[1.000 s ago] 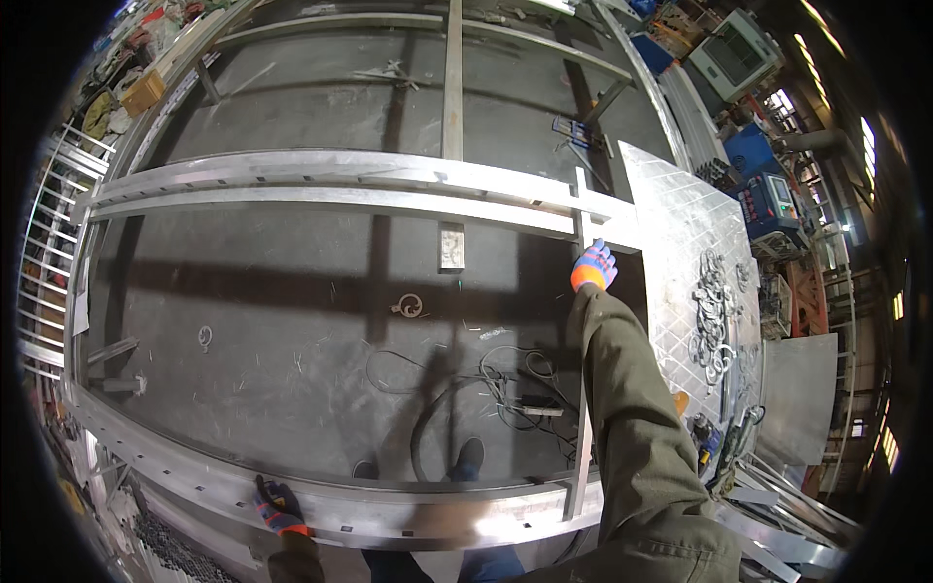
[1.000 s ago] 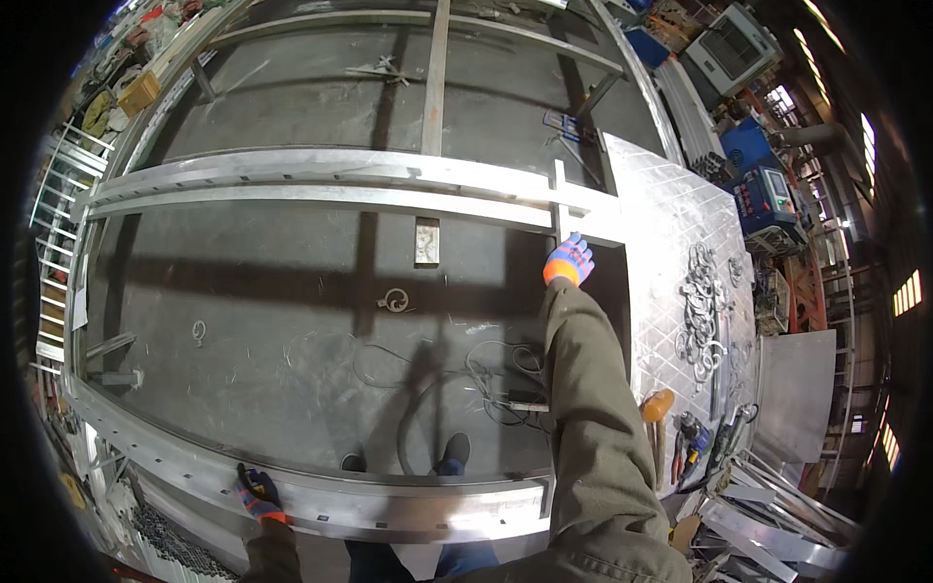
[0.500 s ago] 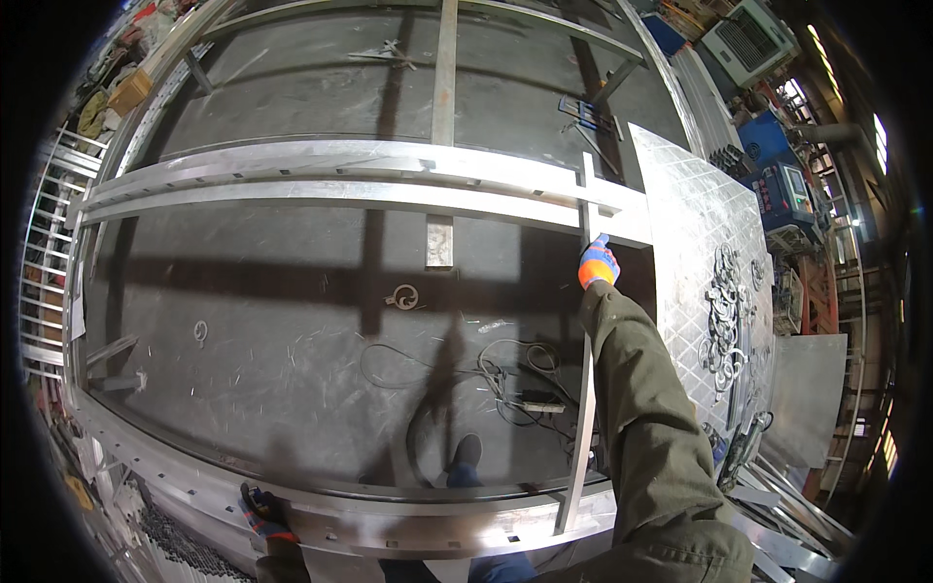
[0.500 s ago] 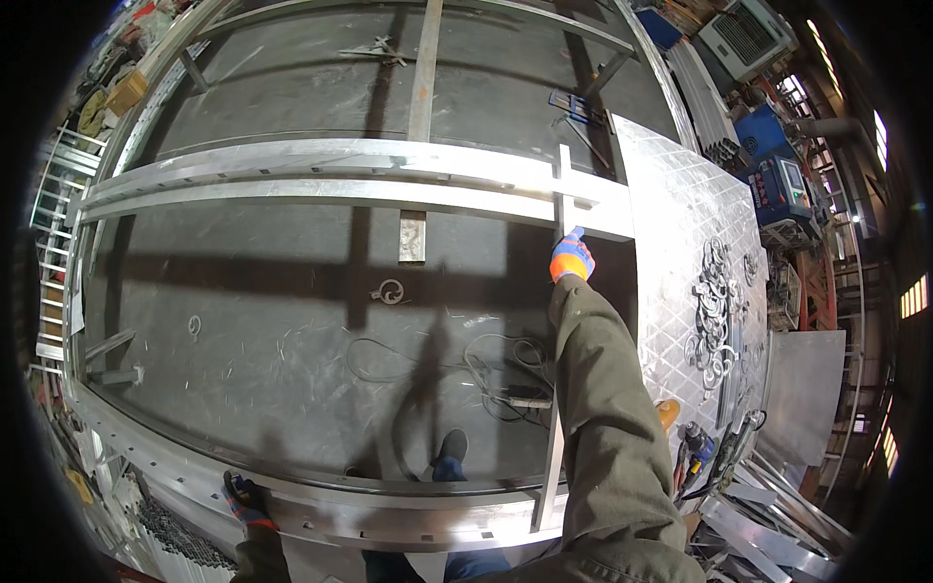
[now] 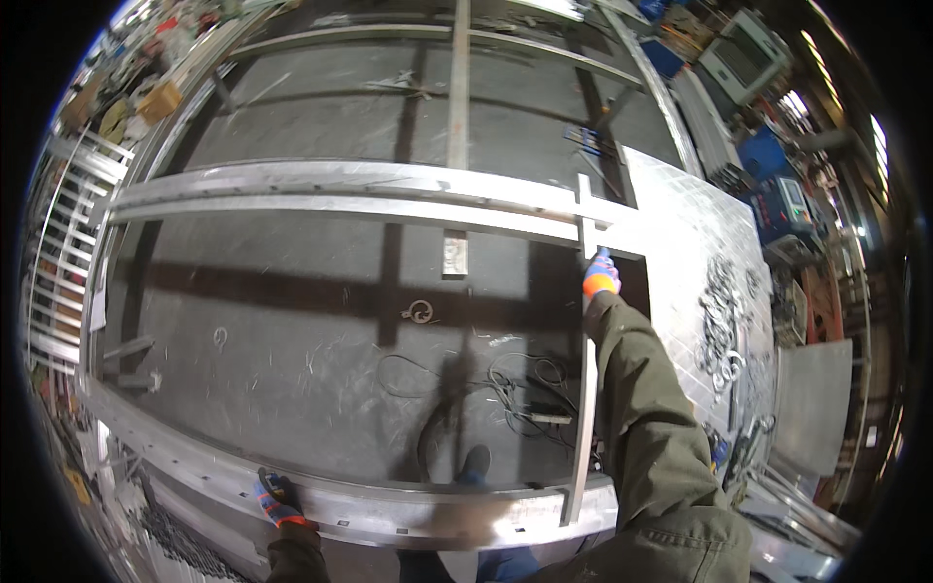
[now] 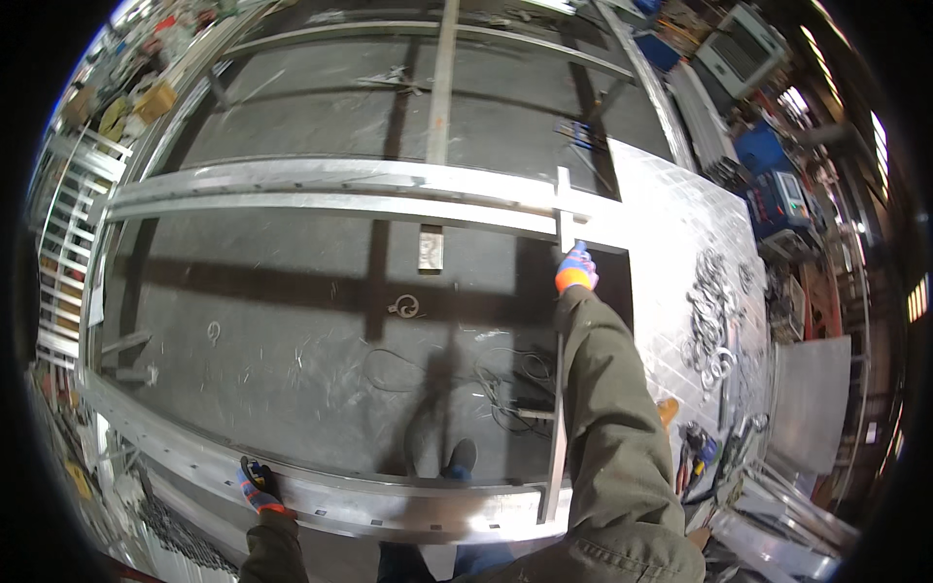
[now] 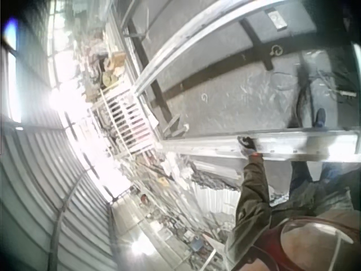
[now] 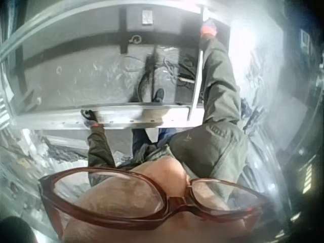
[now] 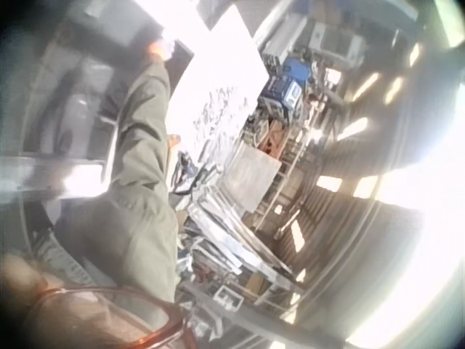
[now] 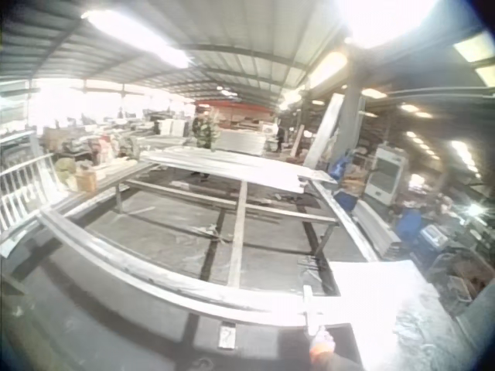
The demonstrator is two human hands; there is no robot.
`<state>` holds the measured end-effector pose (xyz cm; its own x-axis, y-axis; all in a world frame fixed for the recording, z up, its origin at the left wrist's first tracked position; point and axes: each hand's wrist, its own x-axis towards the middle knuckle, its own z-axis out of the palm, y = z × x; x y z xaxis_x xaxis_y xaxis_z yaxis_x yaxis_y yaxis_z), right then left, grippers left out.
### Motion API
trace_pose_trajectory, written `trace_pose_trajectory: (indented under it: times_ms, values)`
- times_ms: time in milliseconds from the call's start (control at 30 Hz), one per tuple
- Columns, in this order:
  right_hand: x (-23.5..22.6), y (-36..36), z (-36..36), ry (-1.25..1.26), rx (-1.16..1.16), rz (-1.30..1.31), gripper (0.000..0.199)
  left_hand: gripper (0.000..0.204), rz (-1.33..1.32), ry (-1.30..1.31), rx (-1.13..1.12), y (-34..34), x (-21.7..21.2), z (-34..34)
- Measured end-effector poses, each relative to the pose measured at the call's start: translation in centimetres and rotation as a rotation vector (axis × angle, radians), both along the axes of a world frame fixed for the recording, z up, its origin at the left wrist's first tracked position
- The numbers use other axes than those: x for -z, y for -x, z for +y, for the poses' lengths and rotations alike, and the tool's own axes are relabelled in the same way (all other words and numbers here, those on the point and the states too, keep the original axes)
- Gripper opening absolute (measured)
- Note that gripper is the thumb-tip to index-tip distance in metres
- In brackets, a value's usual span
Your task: The person measures and positions aluminum bars on a large metal frame, then uses a welding torch to tack weld the bars in place. The person repeatedly measures, aligns, and welds multiple bars to assemble the frame structure.
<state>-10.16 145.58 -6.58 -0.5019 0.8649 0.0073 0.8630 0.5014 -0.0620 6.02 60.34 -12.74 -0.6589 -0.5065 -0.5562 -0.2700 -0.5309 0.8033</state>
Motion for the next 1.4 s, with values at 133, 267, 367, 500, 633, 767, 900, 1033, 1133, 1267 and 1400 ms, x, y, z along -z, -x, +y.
trace_pose_trajectory:
  times_ms: [133, 267, 367, 500, 633, 767, 900, 1033, 1133, 1267, 1400]
  values:
    - [-6.4, -13.4, -10.8, 0.236, -0.262, 0.252, 0.038, 0.030, -0.003, 1.197, 0.499, 1.1, -4.5, 4.7]
    - [-12.1, -33.1, -30.5, 1.020, 0.020, 0.539, 0.039, 0.016, -0.003, 0.224, 0.380, 0.6, -9.2, 10.7]
    - [-16.5, -44.5, -41.1, 1.196, -0.062, 0.457, 0.051, 0.025, -0.248, -0.243, 0.467, -6.7, -12.0, 18.5]
    - [-18.2, -51.8, -44.2, 1.386, 0.235, 0.922, 0.033, 0.054, -0.002, 0.197, 1.599, -21.4, -18.5, 29.0]
    - [-11.9, -58.5, -39.9, 1.405, 0.449, 1.164, 0.025, 0.085, 0.309, 0.156, 2.127, -26.9, -23.1, 34.9]
    - [-2.8, -68.8, -25.5, 0.681, 0.470, 1.090, 0.027, 0.061, 0.275, 0.452, 1.990, -25.4, -18.6, 37.6]
    - [2.1, -73.6, -5.8, 0.283, 0.972, 0.498, 0.041, 0.046, 0.223, 1.002, 1.707, -24.8, -11.5, 32.0]
    - [1.2, -72.7, 7.5, 0.193, 0.460, 0.360, 0.035, 0.042, -0.172, 1.149, 1.541, -27.3, -7.6, 22.1]
    - [0.4, -71.5, 9.9, 0.202, 0.367, 0.239, 0.039, 0.037, -0.627, 1.083, 1.475, -32.6, -7.7, 15.2]
    - [4.1, -68.1, 5.3, 0.115, -0.060, 0.619, 0.045, 0.032, -0.866, 0.921, 1.486, -44.3, -10.0, 9.9]
    - [8.1, -59.8, -10.2, 0.743, -0.373, 0.647, 0.031, 0.031, -0.848, 0.862, 1.550, -56.3, -11.3, 8.8]
